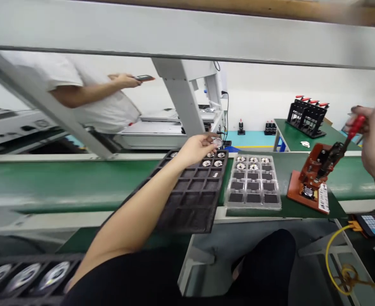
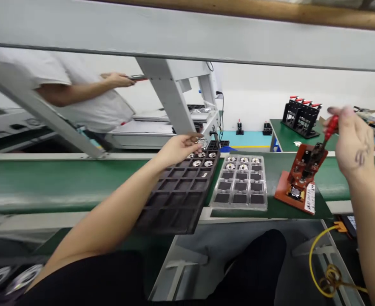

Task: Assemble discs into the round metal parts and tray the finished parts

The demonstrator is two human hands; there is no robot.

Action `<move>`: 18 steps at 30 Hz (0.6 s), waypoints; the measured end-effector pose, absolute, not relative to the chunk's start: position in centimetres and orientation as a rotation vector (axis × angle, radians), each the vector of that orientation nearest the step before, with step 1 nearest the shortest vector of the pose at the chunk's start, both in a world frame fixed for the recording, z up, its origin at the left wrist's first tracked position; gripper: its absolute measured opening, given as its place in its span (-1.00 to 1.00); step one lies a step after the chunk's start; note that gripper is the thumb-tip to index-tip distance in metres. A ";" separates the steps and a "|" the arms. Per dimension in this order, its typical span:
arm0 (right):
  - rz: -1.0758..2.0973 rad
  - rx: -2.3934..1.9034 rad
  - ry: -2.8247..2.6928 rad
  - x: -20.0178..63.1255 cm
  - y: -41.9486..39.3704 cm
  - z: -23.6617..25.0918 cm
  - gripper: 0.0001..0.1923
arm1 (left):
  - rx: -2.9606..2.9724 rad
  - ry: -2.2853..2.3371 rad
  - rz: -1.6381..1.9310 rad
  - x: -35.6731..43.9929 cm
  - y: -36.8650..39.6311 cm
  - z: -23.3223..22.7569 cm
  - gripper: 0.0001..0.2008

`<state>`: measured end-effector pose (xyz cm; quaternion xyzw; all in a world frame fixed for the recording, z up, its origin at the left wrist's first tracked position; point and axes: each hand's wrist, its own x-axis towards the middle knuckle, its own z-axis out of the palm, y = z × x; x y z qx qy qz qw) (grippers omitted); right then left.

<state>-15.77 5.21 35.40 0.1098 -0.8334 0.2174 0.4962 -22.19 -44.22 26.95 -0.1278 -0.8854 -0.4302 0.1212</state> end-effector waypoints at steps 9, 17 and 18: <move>0.626 0.497 -1.934 -7.9 3.3 25.1 -0.71 | 0.083 -2.901 -0.510 -24.6 -55.2 21.2 -0.83; 0.619 0.342 -2.219 -2.4 5.0 23.3 -0.50 | 0.034 -3.143 -0.330 -25.7 -54.1 17.5 -0.63; 0.622 0.321 -2.226 -1.2 5.4 22.8 -0.49 | 0.008 -3.152 -0.322 -26.0 -53.7 17.7 -0.62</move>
